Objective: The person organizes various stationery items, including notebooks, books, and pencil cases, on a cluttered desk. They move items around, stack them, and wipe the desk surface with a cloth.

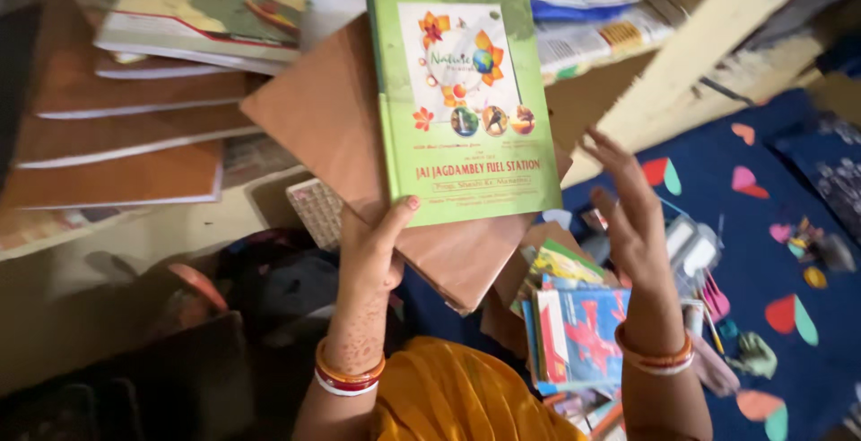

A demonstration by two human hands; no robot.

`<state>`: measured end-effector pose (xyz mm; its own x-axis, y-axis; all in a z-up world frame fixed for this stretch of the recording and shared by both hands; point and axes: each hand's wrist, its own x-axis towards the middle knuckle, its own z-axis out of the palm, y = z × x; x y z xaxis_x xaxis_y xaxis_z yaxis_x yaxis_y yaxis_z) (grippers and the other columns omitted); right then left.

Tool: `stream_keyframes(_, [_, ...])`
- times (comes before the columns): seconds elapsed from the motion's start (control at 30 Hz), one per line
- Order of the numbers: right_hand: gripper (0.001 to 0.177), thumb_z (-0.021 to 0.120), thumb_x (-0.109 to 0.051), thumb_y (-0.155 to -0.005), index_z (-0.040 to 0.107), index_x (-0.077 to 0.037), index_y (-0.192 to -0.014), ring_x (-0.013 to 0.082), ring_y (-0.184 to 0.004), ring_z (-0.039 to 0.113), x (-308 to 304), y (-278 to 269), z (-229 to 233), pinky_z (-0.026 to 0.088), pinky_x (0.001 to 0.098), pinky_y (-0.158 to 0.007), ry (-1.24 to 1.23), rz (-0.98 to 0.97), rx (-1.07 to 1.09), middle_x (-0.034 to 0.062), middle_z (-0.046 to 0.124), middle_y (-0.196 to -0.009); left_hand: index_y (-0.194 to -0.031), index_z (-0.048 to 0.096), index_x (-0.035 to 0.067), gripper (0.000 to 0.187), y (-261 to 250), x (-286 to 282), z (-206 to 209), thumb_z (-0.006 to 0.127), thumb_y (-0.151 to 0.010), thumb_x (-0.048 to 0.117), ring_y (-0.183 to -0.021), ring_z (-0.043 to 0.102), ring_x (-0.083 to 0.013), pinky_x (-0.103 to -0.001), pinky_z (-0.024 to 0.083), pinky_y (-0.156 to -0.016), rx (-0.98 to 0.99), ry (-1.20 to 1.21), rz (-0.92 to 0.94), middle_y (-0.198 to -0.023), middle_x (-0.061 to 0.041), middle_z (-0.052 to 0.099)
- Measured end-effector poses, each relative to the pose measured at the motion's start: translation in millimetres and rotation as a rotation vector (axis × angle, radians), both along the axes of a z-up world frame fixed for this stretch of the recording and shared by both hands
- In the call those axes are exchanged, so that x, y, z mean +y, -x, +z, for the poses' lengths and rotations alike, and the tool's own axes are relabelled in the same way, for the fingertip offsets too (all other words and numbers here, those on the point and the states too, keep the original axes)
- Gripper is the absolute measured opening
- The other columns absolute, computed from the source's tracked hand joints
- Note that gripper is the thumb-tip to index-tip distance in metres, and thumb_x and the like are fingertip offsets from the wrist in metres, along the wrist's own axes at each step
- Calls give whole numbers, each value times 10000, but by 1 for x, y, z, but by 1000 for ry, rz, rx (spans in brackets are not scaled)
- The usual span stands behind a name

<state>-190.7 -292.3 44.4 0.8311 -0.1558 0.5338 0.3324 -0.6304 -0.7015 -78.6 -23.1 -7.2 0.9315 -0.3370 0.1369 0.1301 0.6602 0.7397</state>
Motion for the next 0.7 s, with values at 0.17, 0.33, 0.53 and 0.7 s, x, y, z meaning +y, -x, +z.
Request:
stream_keyframes(0.17, [720, 482, -523, -1049, 474, 7, -1536, 285, -1462, 452, -60, 32, -49, 337, 404, -1205, -502, 167, 172, 158, 513, -1564, -1351, 528, -58, 558, 50, -17, 15, 724, -835, 27, -996, 655, -170, -298, 537, -784, 57, -58, -31, -1161, -132, 668])
stream_keyframes(0.33, [854, 515, -641, -1014, 525, 90, -1455, 318, -1253, 633, -124, 105, -111, 529, 448, -1023, -1231, 379, 162, 213, 623, -1417, -1343, 527, -87, 544, 88, -48, 8, 735, -855, 35, -1053, 660, -199, -340, 554, -896, -59, -94, -253, -1194, -154, 670])
stream_keyframes(0.53, [621, 752, -99, -916, 515, 98, -1454, 300, -1061, 692, -162, 200, -160, 576, 453, -917, -1151, 61, 142, 214, 666, -1233, -1365, 521, -105, 569, 111, -112, -31, 738, -855, 24, -1142, 659, -212, -353, 555, -986, -163, -141, -560, -1261, -165, 665])
stream_keyframes(0.7, [596, 696, -12, -819, 495, 121, -1363, 350, -1007, 729, -152, 250, -198, 599, 486, -911, -1570, -136, 112, 269, 693, -1165, -1444, 427, -82, 687, 122, -176, -85, 749, -845, 19, -1255, 609, -244, -366, 508, -1074, -34, -196, -681, -1368, -190, 610])
